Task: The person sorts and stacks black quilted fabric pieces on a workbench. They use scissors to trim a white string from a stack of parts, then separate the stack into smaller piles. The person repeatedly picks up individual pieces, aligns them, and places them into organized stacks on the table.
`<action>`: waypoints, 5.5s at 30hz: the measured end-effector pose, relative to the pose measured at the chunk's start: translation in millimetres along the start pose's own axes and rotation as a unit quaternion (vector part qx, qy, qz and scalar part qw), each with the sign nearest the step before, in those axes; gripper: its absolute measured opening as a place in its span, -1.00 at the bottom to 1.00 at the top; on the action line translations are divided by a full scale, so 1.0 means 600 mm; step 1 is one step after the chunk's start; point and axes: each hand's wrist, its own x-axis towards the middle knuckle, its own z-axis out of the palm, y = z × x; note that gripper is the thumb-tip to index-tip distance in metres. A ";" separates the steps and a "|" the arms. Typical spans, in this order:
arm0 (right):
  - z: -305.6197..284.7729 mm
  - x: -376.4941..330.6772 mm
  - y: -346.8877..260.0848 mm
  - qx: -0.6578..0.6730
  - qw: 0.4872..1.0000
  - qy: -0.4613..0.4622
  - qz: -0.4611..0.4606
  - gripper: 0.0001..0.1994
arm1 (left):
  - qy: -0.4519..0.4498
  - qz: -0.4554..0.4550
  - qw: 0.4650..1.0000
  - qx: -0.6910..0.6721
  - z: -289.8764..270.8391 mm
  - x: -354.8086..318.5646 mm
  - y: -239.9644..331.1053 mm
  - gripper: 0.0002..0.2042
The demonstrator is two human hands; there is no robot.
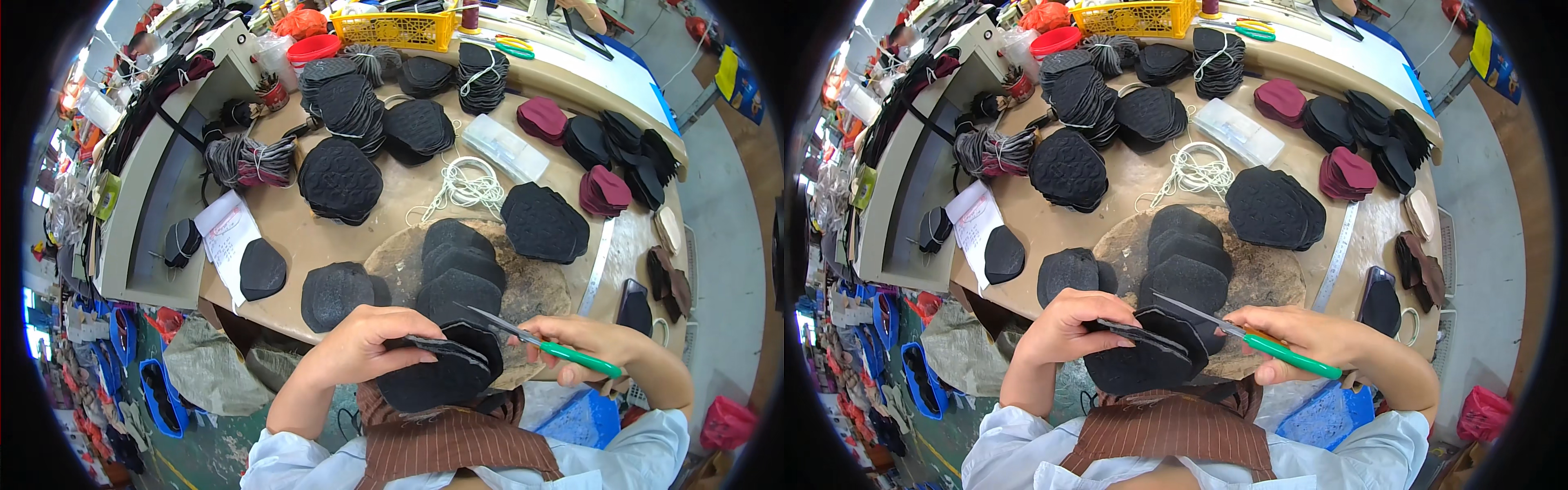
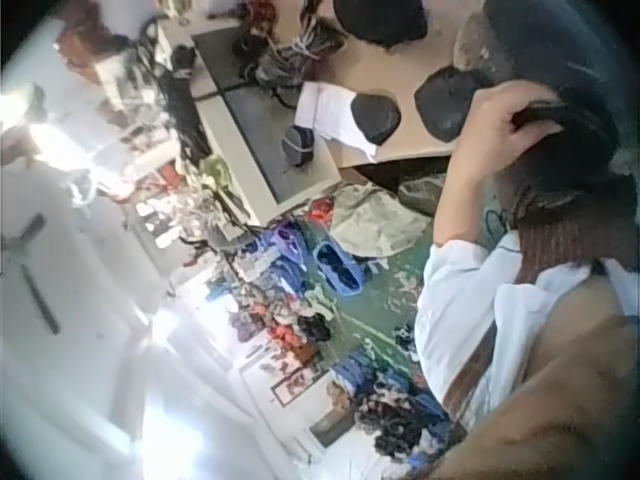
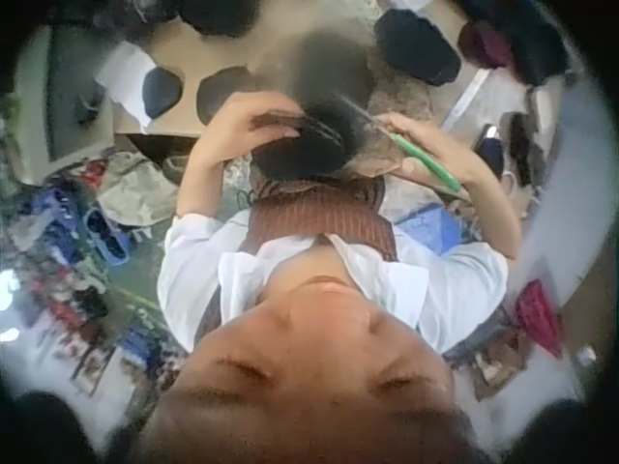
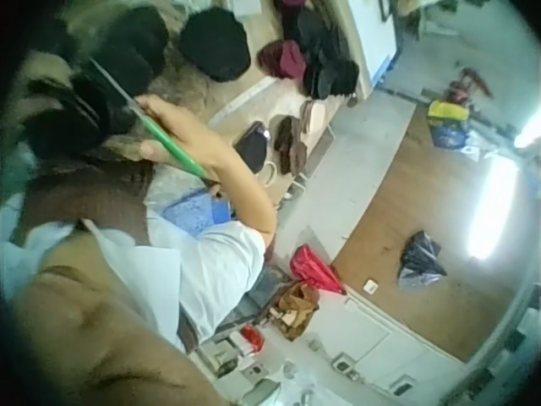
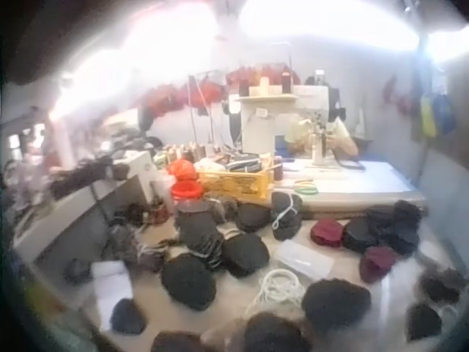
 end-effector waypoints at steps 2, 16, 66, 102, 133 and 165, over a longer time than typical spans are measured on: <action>-0.004 0.005 -0.006 0.019 0.999 -0.039 0.030 -0.15 | -0.003 0.002 1.000 0.006 0.002 0.003 0.000 -0.71; -0.001 0.009 -0.011 0.123 0.990 -0.042 0.058 -0.34 | 0.009 -0.002 1.000 0.016 -0.002 -0.003 -0.001 -0.71; -0.175 0.000 0.054 -0.115 0.918 0.379 -0.005 -0.27 | 0.195 -0.157 0.948 -0.198 0.107 0.240 -0.104 -0.22; -0.154 0.000 0.234 0.436 0.827 0.353 -0.013 -0.37 | -0.022 -0.087 0.958 0.271 0.214 0.257 -0.151 0.31; 0.080 -0.062 0.185 -0.231 0.837 0.486 -0.102 0.14 | -0.148 0.075 0.986 0.025 0.191 0.168 -0.143 0.45; 0.072 -0.083 0.167 -0.278 0.860 0.406 -0.139 0.23 | -0.090 0.058 0.991 0.076 0.218 0.144 -0.135 0.33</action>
